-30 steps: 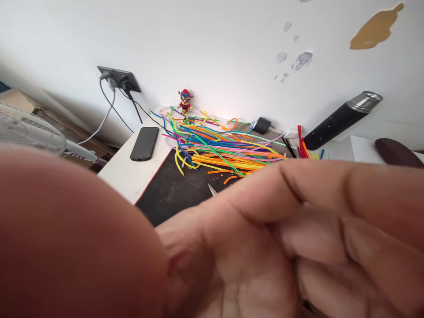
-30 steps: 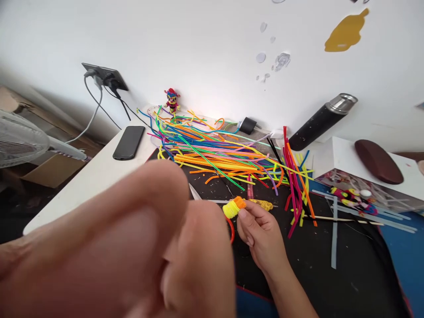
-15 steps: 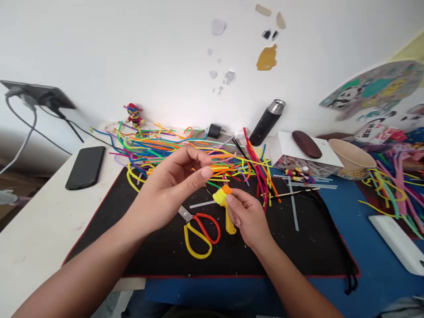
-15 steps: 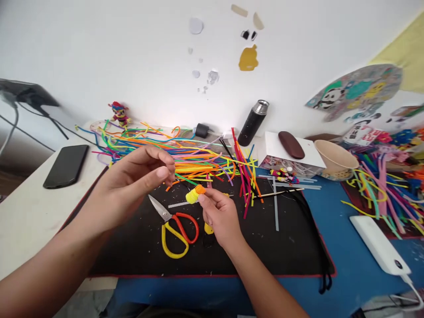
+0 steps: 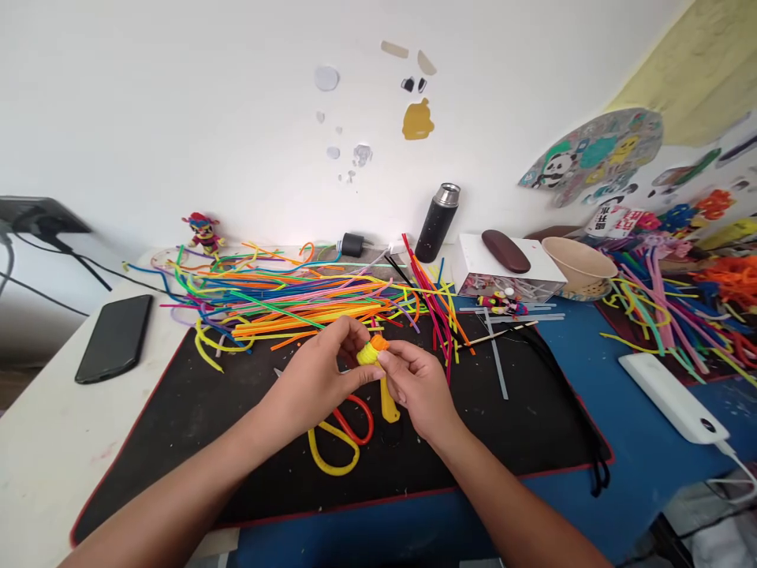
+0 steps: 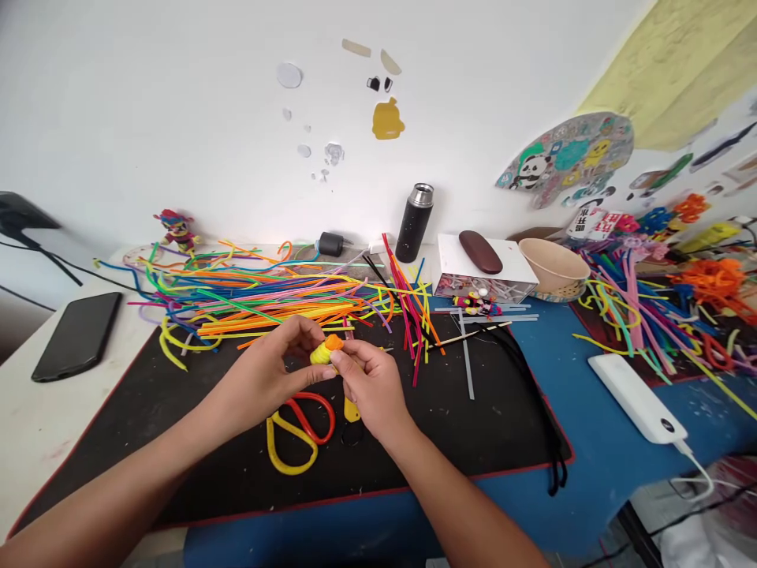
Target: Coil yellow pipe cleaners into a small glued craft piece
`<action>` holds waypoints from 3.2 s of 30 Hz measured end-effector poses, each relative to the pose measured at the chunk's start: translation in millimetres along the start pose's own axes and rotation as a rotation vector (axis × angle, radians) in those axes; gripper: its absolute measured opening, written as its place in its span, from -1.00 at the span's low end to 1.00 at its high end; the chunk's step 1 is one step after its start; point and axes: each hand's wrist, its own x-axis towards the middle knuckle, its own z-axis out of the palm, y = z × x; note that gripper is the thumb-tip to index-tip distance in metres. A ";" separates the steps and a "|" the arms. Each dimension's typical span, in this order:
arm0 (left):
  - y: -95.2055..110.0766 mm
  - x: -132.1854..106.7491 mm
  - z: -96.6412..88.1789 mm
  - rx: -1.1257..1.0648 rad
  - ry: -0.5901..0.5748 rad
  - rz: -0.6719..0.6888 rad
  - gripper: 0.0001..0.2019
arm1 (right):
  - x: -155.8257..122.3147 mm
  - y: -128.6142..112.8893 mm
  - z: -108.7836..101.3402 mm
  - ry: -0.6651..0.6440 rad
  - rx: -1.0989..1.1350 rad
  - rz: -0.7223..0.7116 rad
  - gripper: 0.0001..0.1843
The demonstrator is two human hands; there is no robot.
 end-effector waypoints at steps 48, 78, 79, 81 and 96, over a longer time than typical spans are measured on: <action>-6.2 11.5 -3.6 -0.697 -0.067 -0.290 -0.60 | 0.6 3.3 -5.7 -0.152 0.042 0.000 -0.56; -16.4 11.8 8.5 -1.014 -0.256 -0.574 -0.57 | 3.0 6.3 -11.1 -0.167 0.196 0.038 -0.54; -16.8 11.8 9.0 -1.018 -0.256 -0.575 -0.57 | 3.0 6.2 -11.1 -0.163 0.196 0.039 -0.54; -17.7 11.4 9.8 -1.032 -0.263 -0.576 -0.58 | 2.9 5.7 -10.7 -0.156 0.196 0.041 -0.52; -29.0 11.4 14.1 -1.076 -0.324 -0.530 -0.67 | 1.7 0.9 -7.4 -0.143 0.190 0.055 -0.53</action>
